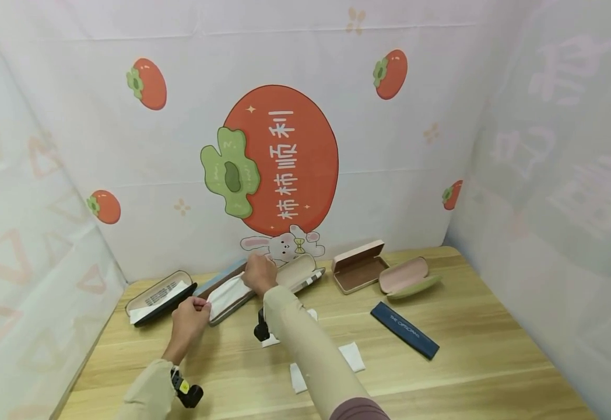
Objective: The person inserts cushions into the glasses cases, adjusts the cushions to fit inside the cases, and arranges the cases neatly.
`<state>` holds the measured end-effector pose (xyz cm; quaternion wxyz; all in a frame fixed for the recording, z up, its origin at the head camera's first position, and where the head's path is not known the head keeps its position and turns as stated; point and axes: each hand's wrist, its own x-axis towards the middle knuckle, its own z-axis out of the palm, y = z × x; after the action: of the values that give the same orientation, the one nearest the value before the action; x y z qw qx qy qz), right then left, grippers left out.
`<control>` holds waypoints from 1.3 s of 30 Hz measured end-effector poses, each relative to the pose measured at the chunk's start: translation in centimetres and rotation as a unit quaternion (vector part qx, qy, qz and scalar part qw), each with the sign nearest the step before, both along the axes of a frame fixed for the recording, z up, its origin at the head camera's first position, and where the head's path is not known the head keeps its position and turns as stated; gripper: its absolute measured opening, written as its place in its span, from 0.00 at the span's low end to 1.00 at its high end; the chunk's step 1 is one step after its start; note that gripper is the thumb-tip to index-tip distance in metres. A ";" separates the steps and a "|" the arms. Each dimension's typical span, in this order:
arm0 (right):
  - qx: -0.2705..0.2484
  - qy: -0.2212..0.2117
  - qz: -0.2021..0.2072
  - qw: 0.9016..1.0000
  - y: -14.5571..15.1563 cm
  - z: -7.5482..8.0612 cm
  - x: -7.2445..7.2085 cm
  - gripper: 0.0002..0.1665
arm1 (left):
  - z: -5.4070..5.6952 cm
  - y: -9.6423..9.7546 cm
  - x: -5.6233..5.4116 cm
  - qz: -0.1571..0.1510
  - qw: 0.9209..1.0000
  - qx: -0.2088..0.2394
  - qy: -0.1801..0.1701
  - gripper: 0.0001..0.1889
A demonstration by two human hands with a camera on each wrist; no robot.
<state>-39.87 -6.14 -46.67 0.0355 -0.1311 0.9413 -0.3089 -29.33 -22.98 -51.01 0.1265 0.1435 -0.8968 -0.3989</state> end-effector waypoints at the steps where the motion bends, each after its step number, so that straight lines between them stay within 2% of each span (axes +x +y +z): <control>1: 0.002 -0.002 -0.002 1.000 0.0 -0.2 -0.1 0.31 | -0.1 0.0 0.0 0.000 1.000 0.000 0.002 0.08; 7: 0.015 0.001 -0.014 1.000 -0.4 -0.7 -0.4 0.29 | -1.0 0.2 0.0 0.007 1.000 -0.004 0.016 0.08; 12: 0.034 0.010 -0.023 0.999 -0.7 -0.9 -0.5 0.18 | -1.5 0.5 0.0 0.021 0.999 -0.005 0.031 0.07; 14: 0.043 0.010 -0.027 0.999 -0.8 -1.0 -0.6 0.17 | -1.6 0.6 0.0 0.027 0.999 -0.005 0.034 0.07; 19: 0.056 0.002 -0.034 0.998 -0.9 -1.4 -0.7 0.24 | -1.8 0.7 0.0 0.032 0.999 -0.007 0.042 0.07; 25: 0.038 -0.003 -0.033 0.999 -1.0 -2.0 -0.9 0.29 | -2.3 0.5 -0.3 0.022 0.999 -0.009 0.049 0.08; 30: 0.018 -0.003 -0.033 0.999 -1.1 -2.5 -0.9 0.31 | -2.5 0.3 -0.1 0.009 0.999 -0.005 0.035 0.09; 39: 0.026 -0.014 -0.031 0.999 -1.1 -2.8 -0.5 0.34 | -2.1 0.1 0.4 -0.013 1.000 0.022 0.009 0.12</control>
<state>-40.36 -7.25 -49.42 0.0422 -0.0971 0.9520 -0.2871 -28.92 -22.83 -53.14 0.1257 0.1308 -0.8887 -0.4211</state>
